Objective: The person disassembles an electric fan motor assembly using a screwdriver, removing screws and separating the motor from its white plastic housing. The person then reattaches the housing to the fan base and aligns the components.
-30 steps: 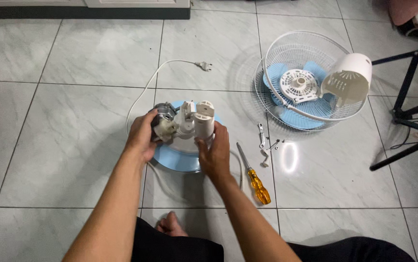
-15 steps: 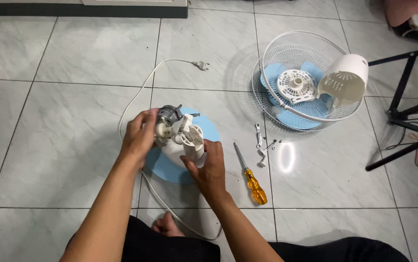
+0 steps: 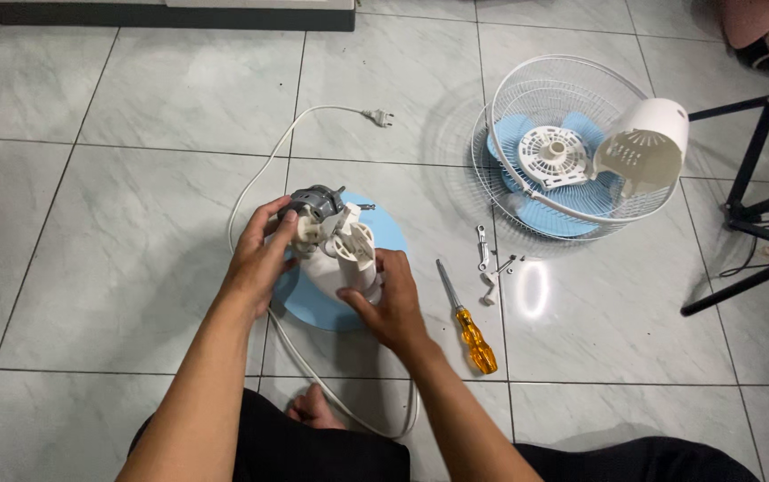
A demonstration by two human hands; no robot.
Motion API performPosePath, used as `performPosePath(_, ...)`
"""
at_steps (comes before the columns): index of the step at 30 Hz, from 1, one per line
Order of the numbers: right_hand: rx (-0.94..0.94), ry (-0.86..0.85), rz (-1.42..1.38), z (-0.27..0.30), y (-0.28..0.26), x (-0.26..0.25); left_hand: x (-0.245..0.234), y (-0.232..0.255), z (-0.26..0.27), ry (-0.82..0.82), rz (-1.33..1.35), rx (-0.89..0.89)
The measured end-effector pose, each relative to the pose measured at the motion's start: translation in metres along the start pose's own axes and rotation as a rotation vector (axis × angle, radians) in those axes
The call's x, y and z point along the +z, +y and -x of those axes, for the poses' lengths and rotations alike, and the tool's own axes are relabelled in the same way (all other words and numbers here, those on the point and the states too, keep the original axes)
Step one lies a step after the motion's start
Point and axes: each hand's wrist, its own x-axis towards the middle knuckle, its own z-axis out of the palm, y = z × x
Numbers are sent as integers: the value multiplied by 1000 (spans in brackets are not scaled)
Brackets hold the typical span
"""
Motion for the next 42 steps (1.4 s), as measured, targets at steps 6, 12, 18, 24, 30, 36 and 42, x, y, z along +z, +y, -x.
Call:
performPosePath(6,40,-189,-98,3,10,-17,14,-5,26,204,-31,-113)
performPosePath(12,133,-158,-142,3,12,-14,53,-20,72,-101,-408,149)
performPosePath(18,86,-56,-89,11,14,7,78,-25,54,-68,-3,365)
performPosePath(24,18,22,45,17,8,25,76,-25,38,14,30,335)
performPosePath(30,210,-204,-96,5,4,12,64,-14,34,50,29,325)
performPosePath(36,136,-108,-155,5,17,-1,48,-19,25,82,-15,533)
performPosePath(42,205,-119,-191,7,21,-4,25,-18,17,9,-41,557)
